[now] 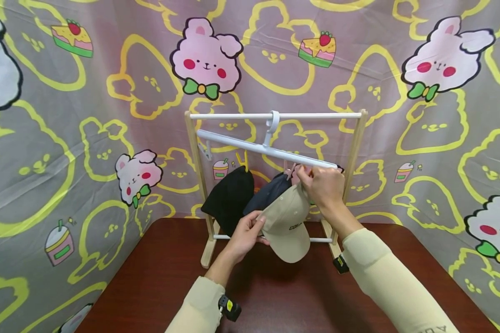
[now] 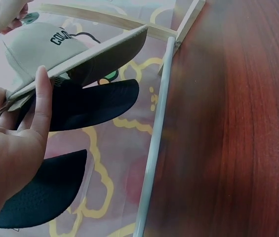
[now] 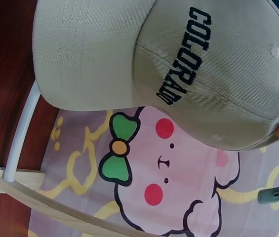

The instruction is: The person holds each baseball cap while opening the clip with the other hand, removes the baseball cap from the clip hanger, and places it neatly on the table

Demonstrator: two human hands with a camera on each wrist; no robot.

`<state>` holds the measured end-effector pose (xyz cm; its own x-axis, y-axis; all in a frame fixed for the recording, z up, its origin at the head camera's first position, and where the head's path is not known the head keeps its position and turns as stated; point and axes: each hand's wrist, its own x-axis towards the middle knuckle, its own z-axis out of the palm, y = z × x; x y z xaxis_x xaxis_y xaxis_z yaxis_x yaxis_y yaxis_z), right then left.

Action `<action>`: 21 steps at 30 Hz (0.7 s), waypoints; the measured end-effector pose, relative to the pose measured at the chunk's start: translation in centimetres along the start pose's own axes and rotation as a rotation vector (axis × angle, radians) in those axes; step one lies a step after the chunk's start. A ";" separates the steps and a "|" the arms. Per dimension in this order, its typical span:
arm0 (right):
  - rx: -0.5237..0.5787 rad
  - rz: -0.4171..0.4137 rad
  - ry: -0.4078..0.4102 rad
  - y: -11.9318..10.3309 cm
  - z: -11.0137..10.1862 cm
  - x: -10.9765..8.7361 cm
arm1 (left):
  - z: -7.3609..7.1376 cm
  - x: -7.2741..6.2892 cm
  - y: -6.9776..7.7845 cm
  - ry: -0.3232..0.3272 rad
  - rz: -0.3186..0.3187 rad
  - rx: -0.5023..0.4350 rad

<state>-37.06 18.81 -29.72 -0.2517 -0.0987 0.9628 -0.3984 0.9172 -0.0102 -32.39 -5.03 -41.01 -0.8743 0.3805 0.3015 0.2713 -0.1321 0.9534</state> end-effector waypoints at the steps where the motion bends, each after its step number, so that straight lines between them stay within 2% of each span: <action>1: 0.002 0.000 -0.003 0.0 0.0 0.0 | 0.0 0.0 0.0 0.000 0.000 0.001; 12: 0.055 -0.017 -0.063 -0.2 -0.1 -0.1 | -0.5 -0.3 0.0 -0.007 0.027 0.000; 21: 0.080 -0.039 -0.069 -0.1 0.0 0.0 | -1.3 -0.8 -0.4 -0.002 0.027 -0.007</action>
<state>-37.02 18.76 -29.75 -0.2934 -0.1625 0.9421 -0.4775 0.8786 0.0028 -32.34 -6.46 -41.62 -0.8660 0.3782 0.3271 0.2918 -0.1490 0.9448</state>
